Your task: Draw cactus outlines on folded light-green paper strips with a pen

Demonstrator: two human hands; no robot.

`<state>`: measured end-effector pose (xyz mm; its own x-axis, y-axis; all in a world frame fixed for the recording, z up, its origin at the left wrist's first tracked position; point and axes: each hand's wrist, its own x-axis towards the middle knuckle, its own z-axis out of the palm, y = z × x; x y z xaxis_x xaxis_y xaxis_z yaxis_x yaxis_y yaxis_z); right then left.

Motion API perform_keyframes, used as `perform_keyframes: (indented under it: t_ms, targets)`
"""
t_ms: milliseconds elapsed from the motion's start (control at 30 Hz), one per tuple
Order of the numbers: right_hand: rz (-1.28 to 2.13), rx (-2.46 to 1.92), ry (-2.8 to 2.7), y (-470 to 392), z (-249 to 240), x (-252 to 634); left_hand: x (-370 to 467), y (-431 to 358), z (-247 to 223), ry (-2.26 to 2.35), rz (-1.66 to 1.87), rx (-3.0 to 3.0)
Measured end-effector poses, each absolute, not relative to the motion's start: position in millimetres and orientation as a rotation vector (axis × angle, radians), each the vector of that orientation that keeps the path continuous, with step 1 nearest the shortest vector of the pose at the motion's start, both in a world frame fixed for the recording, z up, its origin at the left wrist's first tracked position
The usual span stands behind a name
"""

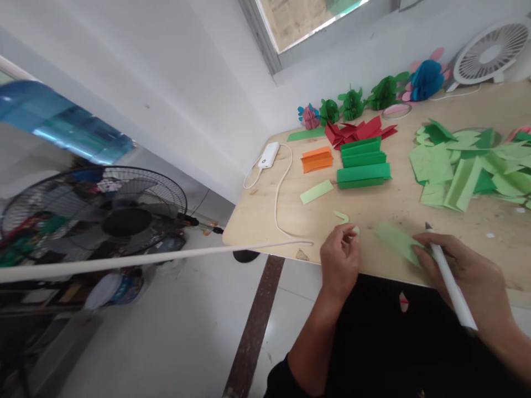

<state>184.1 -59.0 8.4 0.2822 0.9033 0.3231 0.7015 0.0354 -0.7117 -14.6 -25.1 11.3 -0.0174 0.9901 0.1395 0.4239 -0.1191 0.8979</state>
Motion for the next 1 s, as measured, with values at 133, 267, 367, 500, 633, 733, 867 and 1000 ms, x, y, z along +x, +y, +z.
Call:
perform_keyframes:
  t_ms: [133, 267, 367, 500, 633, 733, 867, 1000]
  targets:
    - [0.287, -1.74, -1.445, -53, 8, 187, -28, -23, 13, 1.743, 0.826, 1.982]
    - [0.243, -1.756, -1.498, -47, 0, 189, -27, -23, 12, 1.852, 0.633, 2.171]
    - [0.208, -1.758, -1.553, -41, -5, 189, -26, -22, 11, 1.868, 0.589, 2.211]
    - [0.113, -1.744, -1.614, -42, -10, 192, -28, -19, 12, 1.838, 0.578, 2.228]
    - [-0.064, -1.632, -1.744, -52, -17, 202, -30, -17, 12, 1.804, 0.589, 2.206]
    - [-0.145, -1.595, -1.844, -59, -21, 208, -30, -17, 13, 1.776, 0.608, 2.167]
    - [-0.197, -1.555, -1.863, -64, -20, 206, -27, -18, 16, 1.773, 0.615, 2.09]
    - [-0.155, -1.534, -1.846, -67, -19, 196, -22, -19, 16, 1.742, 0.663, 2.036]
